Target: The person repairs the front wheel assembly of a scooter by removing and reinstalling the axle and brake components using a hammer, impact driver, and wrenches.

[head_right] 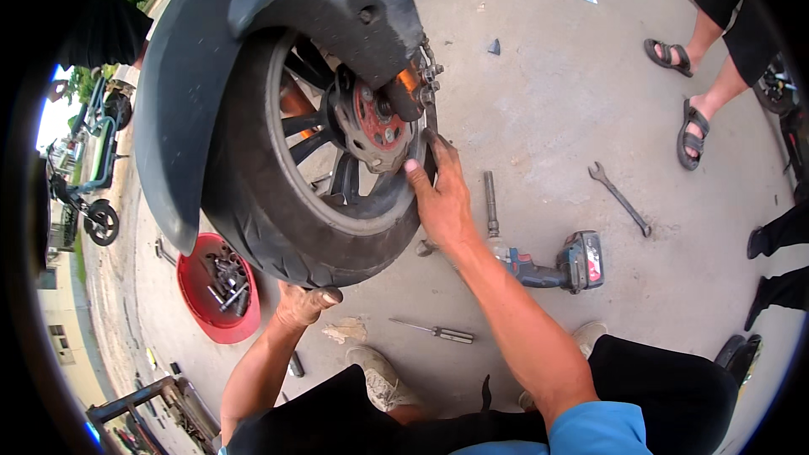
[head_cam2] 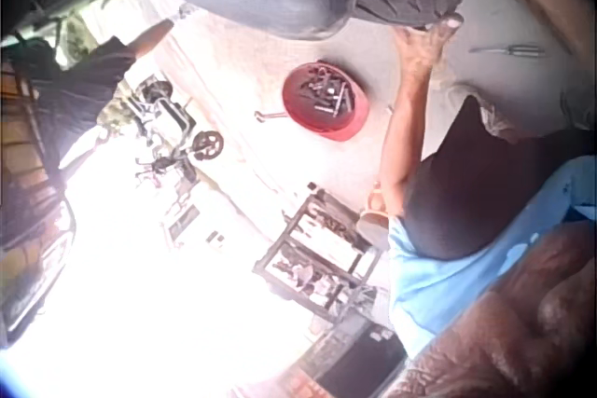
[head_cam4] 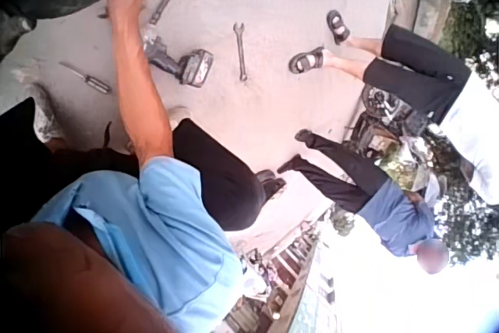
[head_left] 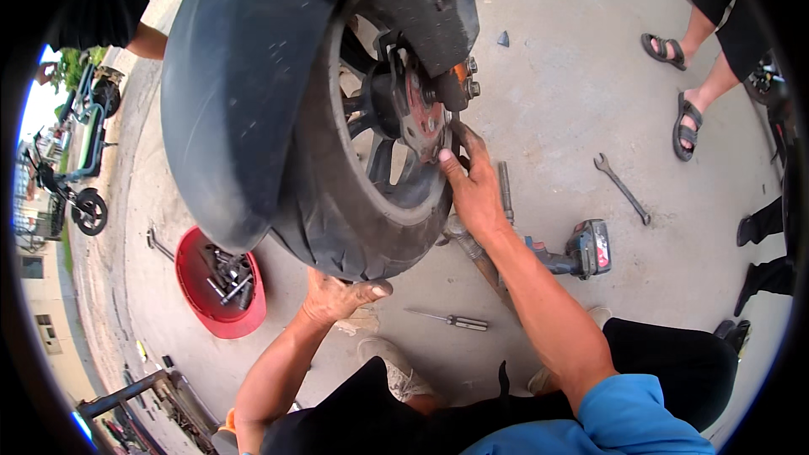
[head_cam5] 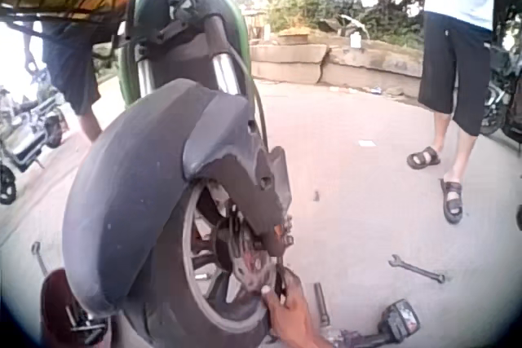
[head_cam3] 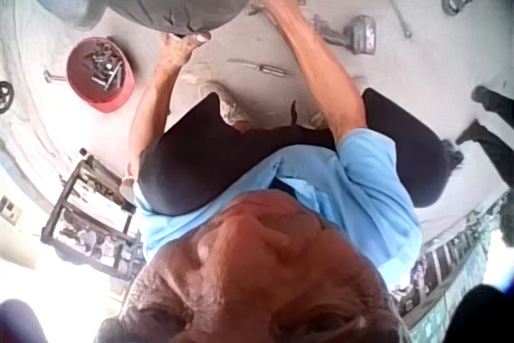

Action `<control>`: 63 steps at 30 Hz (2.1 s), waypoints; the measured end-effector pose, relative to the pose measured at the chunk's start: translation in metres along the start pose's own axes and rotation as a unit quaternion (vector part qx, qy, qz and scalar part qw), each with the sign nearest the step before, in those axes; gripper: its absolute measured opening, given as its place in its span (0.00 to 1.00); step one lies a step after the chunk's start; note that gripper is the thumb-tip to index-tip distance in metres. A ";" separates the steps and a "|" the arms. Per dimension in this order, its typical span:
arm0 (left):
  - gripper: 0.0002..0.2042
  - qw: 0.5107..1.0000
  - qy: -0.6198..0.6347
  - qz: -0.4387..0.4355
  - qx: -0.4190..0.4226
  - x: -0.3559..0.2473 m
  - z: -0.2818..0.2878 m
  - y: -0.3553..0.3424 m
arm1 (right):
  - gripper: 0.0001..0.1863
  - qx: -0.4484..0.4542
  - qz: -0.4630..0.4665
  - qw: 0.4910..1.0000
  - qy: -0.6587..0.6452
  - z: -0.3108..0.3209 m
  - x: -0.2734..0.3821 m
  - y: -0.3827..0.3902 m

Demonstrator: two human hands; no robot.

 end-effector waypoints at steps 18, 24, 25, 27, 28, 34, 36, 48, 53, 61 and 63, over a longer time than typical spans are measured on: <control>0.54 0.961 0.276 0.005 -0.025 -0.022 -0.040 -0.009 | 0.34 0.056 -0.395 0.779 -0.484 -0.059 -0.084 0.022; 0.58 0.956 0.289 -0.002 -0.048 -0.032 -0.038 -0.010 | 0.35 0.028 -0.409 0.775 -0.480 -0.056 -0.043 0.039; 0.58 0.956 0.290 -0.003 -0.038 -0.034 -0.034 -0.011 | 0.36 -0.003 -0.432 0.771 -0.468 -0.058 -0.029 0.051; 0.63 0.969 0.217 -0.082 -0.079 -0.055 -0.018 -0.017 | 0.36 -0.041 -0.446 0.769 -0.456 -0.054 0.004 0.072; 0.63 0.970 0.220 -0.079 -0.071 -0.057 -0.019 -0.018 | 0.36 -0.063 -0.460 0.723 -0.511 -0.058 0.013 0.086; 0.66 0.969 0.175 -0.121 -0.126 -0.038 -0.015 -0.019 | 0.37 -0.039 -0.469 0.666 -0.578 -0.061 0.009 0.102; 0.66 0.970 0.197 -0.093 -0.109 -0.032 -0.020 -0.016 | 0.38 -0.010 -0.438 0.711 -0.550 -0.062 0.003 0.099; 0.62 0.964 0.238 -0.088 -0.080 -0.012 -0.033 -0.001 | 0.35 -0.049 -0.451 0.736 -0.502 -0.056 -0.010 0.072; 0.62 0.961 0.161 -0.199 -0.100 -0.001 -0.044 0.003 | 0.35 -0.084 -0.461 0.734 -0.492 -0.043 0.034 0.109; 0.61 0.945 0.100 -0.305 -0.071 -0.045 -0.048 -0.011 | 0.26 -0.025 -0.317 0.830 -0.459 -0.020 -0.008 0.089; 0.54 0.945 0.141 -0.289 -0.061 -0.026 -0.050 -0.008 | 0.27 0.040 -0.249 0.884 -0.393 -0.020 -0.022 0.083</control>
Point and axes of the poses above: each hand's wrist, its own y-axis away from the middle knuckle, its own z-axis out of the back of the hand, x = y × z, the point moved 7 cm from there along -y, towards the middle knuckle, and after that the axes turned 9 degrees about -x, right-handed, at the moved point
